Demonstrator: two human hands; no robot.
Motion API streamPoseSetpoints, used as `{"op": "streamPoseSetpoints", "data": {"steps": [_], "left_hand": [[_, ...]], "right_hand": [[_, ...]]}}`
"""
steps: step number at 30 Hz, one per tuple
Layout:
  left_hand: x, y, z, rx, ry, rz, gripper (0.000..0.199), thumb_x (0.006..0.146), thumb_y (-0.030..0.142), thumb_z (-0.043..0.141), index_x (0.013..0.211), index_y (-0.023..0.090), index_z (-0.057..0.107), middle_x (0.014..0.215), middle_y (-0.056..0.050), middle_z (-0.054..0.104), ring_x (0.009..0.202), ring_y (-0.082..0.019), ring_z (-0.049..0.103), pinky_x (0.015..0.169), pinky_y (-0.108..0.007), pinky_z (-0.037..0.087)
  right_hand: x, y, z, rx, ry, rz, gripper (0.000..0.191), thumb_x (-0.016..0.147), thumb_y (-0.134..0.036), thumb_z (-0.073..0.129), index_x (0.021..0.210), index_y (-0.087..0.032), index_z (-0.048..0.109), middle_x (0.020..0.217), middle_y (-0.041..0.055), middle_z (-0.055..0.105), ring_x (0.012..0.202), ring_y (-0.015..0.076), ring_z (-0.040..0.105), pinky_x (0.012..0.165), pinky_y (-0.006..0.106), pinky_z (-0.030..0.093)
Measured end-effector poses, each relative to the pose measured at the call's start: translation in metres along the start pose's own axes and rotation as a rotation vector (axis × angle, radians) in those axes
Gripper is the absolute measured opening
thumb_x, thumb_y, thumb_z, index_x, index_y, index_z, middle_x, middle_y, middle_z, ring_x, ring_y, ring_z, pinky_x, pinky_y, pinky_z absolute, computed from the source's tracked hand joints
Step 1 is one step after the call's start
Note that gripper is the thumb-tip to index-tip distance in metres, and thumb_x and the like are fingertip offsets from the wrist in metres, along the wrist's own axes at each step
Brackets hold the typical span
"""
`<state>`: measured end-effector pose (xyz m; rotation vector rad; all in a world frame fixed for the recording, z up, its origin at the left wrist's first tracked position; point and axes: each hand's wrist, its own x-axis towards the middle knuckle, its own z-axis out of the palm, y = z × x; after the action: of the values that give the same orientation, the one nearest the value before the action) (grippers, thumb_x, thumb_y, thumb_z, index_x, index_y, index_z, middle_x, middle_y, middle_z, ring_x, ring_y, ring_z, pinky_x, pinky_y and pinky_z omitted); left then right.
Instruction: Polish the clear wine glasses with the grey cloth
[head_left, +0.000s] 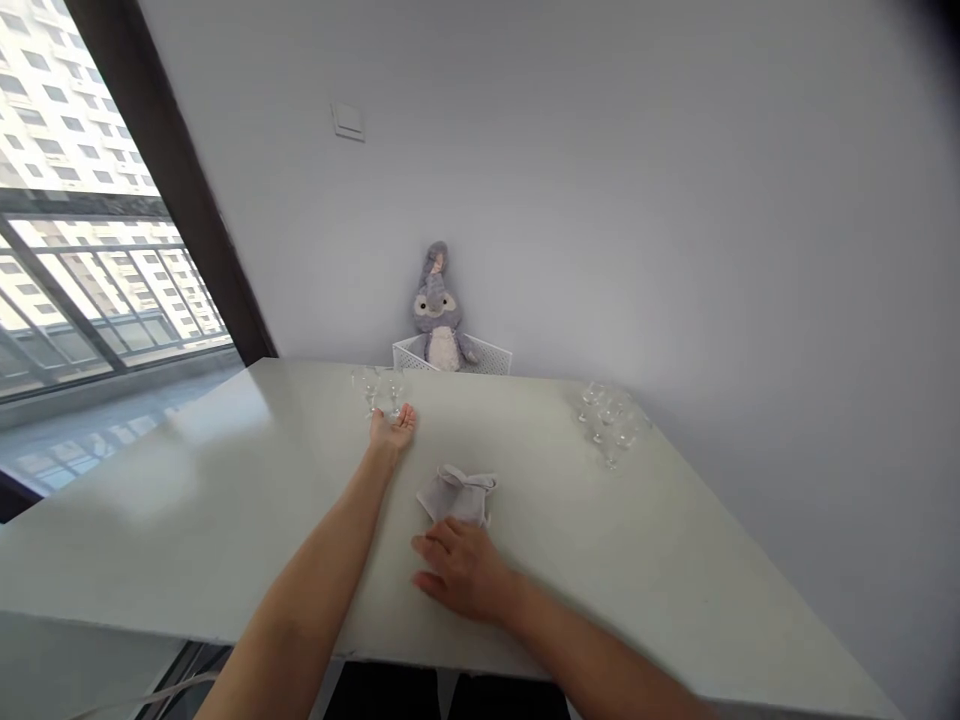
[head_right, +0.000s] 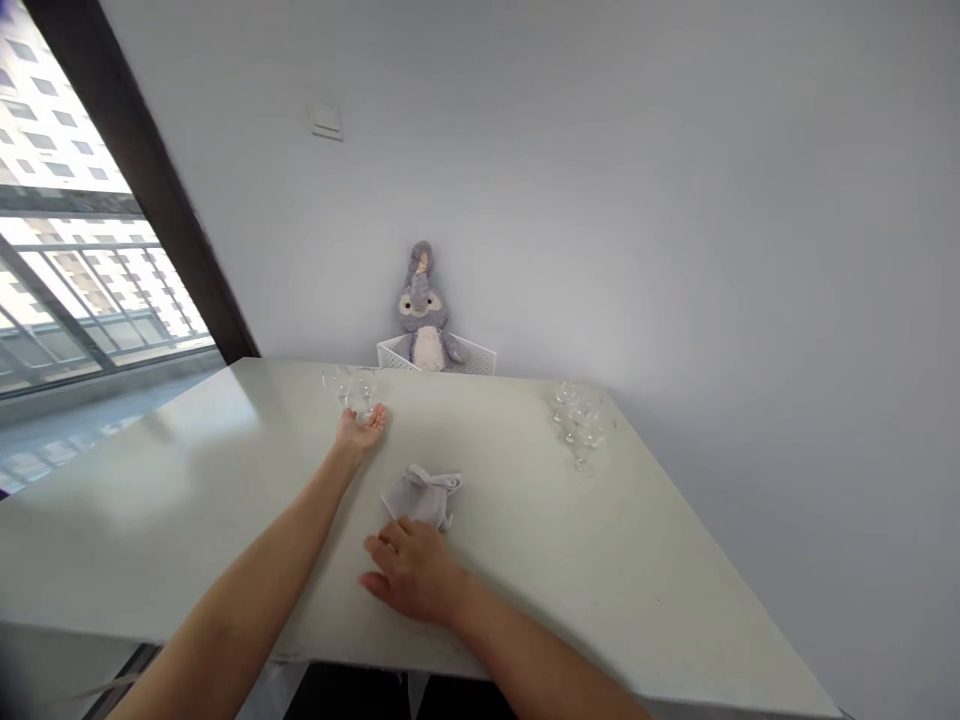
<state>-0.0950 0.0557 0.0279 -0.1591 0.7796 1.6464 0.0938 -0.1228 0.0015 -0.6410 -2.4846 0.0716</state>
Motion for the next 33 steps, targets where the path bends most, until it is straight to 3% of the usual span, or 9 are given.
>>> {"op": "streamPoseSetpoints", "data": {"steps": [4,11,16,20,23,27,30,33], "left_hand": [[0.015,-0.002,0.004,-0.037,-0.068,0.019,0.031,0.086,0.048,0.024,0.109,0.028,0.031,0.099,-0.011,0.053,0.084,-0.019,0.06,0.059,-0.031,0.052],[0.022,-0.005,0.015,-0.096,-0.121,0.029,0.036,0.083,0.055,0.023,0.094,0.022,0.034,0.102,-0.014,0.052,0.091,-0.02,0.059,0.062,-0.034,0.054],[0.014,-0.014,0.019,-0.098,-0.096,0.022,0.037,0.079,0.057,0.035,0.079,0.02,0.033,0.097,-0.012,0.052,0.088,-0.018,0.059,0.059,-0.028,0.054],[-0.006,-0.029,0.018,-0.067,-0.105,0.001,0.03,0.08,0.047,0.044,0.073,0.019,0.035,0.087,-0.009,0.053,0.081,-0.016,0.06,0.058,-0.026,0.054],[-0.03,-0.042,0.014,-0.038,-0.159,-0.012,0.028,0.079,0.041,0.05,0.07,0.017,0.038,0.081,-0.008,0.054,0.078,-0.016,0.06,0.06,-0.027,0.055],[-0.064,-0.056,0.005,0.039,-0.298,-0.016,0.023,0.075,0.033,0.057,0.069,0.015,0.045,0.081,-0.009,0.058,0.083,-0.019,0.061,0.068,-0.031,0.054],[-0.085,-0.066,-0.005,0.114,-0.412,-0.005,0.017,0.075,0.03,0.058,0.073,0.015,0.05,0.08,-0.006,0.06,0.086,-0.019,0.061,0.076,-0.036,0.051],[-0.097,-0.078,-0.017,0.175,-0.524,0.03,0.014,0.072,0.025,0.061,0.079,0.018,0.051,0.084,-0.002,0.061,0.091,-0.018,0.059,0.08,-0.037,0.048]], "right_hand": [[0.002,-0.006,0.006,-0.154,-0.131,0.186,0.048,0.072,-0.049,0.056,0.106,-0.014,0.05,0.09,0.0098,0.055,0.081,0.0219,0.049,0.063,0.033,0.041],[0.003,0.009,0.005,-0.282,-0.142,0.365,0.038,0.072,-0.038,0.058,0.101,-0.013,0.053,0.093,0.011,0.052,0.086,0.0245,0.046,0.068,0.037,0.042],[0.002,0.026,0.015,-0.305,-0.139,0.483,0.025,0.078,-0.024,0.05,0.099,-0.013,0.056,0.093,0.0127,0.054,0.085,0.0233,0.048,0.067,0.034,0.043],[-0.001,0.044,0.015,-0.206,-0.112,0.555,0.019,0.078,-0.012,0.043,0.083,-0.017,0.06,0.089,0.0095,0.057,0.078,0.0194,0.051,0.06,0.028,0.041],[-0.003,0.064,0.002,0.106,0.128,0.717,0.016,0.078,-0.019,0.045,0.07,-0.017,0.059,0.074,0.0043,0.058,0.066,0.0148,0.051,0.057,0.025,0.038],[-0.009,0.095,-0.03,0.858,0.696,1.016,0.022,0.076,-0.035,0.051,0.064,-0.017,0.051,0.049,-0.0051,0.044,0.041,0.0079,0.037,0.04,0.02,0.029],[-0.014,0.106,-0.052,1.254,0.985,0.961,0.021,0.067,-0.036,0.062,0.07,-0.018,0.052,0.054,-0.0054,0.05,0.042,0.0077,0.042,0.04,0.019,0.033],[-0.012,0.099,-0.06,1.32,1.058,0.883,0.021,0.065,-0.033,0.066,0.074,-0.018,0.055,0.062,-0.0033,0.057,0.052,0.0099,0.051,0.047,0.02,0.041]]}}
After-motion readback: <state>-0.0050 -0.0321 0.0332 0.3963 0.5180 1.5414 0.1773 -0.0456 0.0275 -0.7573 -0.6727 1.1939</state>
